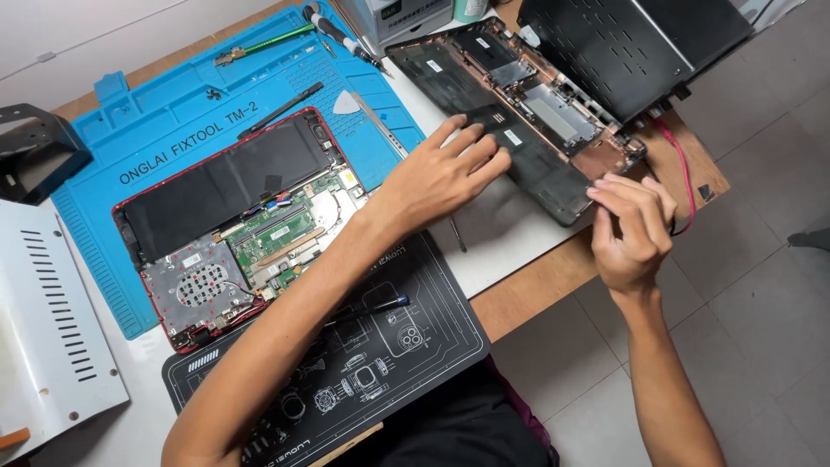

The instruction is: Reassembling a laptop by connecting internal ribbon cables and snapping the bottom cover back onto the chassis.

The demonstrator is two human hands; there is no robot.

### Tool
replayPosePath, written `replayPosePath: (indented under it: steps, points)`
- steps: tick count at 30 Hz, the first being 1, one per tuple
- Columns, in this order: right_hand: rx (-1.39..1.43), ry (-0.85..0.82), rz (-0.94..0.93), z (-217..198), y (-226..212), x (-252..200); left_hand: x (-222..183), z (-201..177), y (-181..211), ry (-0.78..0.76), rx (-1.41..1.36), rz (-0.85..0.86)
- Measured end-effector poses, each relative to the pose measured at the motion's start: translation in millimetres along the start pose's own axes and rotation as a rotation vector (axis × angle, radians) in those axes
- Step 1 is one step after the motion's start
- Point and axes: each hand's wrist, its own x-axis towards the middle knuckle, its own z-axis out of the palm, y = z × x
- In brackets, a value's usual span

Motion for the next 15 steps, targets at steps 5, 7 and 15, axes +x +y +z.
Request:
replayPosePath:
  steps: [5, 7, 15]
  points:
    - [0.182, 0.202, -0.105, -15, -27, 54, 27, -49, -3, -0.083, -0.089, -0.012]
    - [0.166, 0.252, -0.125, -24, -35, 69, 33, -62, 0, -0.053, -0.107, -0.041]
    - [0.066, 0.304, -0.365, -68, -34, 73, 49, -112, 31, 0.135, -0.453, -0.11]
